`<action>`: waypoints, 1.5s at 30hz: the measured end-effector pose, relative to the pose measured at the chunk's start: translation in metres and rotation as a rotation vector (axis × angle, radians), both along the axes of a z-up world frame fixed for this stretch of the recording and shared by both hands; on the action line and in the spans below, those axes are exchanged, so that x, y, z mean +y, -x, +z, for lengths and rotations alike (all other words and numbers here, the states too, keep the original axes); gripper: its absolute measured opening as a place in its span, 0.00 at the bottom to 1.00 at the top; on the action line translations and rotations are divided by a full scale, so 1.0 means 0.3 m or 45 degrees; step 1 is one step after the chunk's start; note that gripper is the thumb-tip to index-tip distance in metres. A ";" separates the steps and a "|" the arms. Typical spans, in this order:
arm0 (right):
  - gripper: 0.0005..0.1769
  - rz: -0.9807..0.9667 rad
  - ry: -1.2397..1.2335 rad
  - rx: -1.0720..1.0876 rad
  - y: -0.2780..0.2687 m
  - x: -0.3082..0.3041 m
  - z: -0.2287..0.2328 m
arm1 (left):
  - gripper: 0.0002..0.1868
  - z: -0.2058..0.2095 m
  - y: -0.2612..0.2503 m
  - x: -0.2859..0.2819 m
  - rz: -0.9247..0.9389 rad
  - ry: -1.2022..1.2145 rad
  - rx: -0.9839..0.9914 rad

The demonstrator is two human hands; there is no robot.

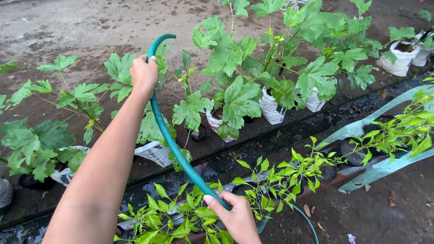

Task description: Watering various potted plants in an outdoor garden using a garden hose.

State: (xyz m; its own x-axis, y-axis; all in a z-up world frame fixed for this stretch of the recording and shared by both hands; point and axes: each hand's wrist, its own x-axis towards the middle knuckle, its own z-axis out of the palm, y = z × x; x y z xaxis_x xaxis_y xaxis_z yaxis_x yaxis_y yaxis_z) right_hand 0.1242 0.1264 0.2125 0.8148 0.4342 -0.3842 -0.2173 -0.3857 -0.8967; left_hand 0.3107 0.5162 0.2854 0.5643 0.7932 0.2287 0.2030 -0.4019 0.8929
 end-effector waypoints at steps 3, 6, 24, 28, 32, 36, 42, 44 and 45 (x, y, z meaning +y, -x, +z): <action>0.18 0.041 -0.060 -0.147 -0.004 -0.013 -0.053 | 0.15 0.016 0.008 -0.017 -0.008 0.028 0.018; 0.16 0.038 -0.103 -0.142 0.003 -0.019 -0.061 | 0.15 0.016 0.015 -0.028 -0.041 0.059 0.007; 0.20 0.068 -0.145 -0.182 -0.016 -0.069 -0.079 | 0.16 -0.042 -0.033 -0.053 -0.019 -0.026 0.080; 0.21 0.062 -0.130 -0.165 -0.026 -0.070 -0.055 | 0.16 -0.049 -0.048 -0.053 -0.003 -0.099 0.070; 0.22 0.039 -0.073 -0.132 -0.037 -0.068 -0.052 | 0.16 -0.059 -0.067 -0.042 0.006 -0.099 0.089; 0.21 0.037 -0.085 -0.125 -0.045 -0.061 -0.053 | 0.16 -0.085 -0.094 -0.012 0.005 -0.181 0.036; 0.20 0.042 -0.112 -0.140 -0.059 -0.062 -0.067 | 0.16 -0.044 -0.088 -0.050 -0.014 -0.092 0.055; 0.20 0.040 -0.118 -0.145 -0.061 -0.065 -0.074 | 0.16 -0.042 -0.088 -0.053 -0.017 -0.060 0.053; 0.20 0.037 -0.124 -0.151 -0.062 -0.067 -0.077 | 0.16 -0.042 -0.088 -0.055 -0.021 -0.028 0.050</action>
State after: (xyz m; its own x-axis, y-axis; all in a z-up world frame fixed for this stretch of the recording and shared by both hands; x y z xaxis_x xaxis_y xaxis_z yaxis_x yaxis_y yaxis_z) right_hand 0.1428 0.1065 0.1893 0.8384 0.4888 -0.2410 -0.0976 -0.3003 -0.9488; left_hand 0.3372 0.4998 0.2729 0.5861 0.7788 0.2235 0.2308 -0.4249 0.8753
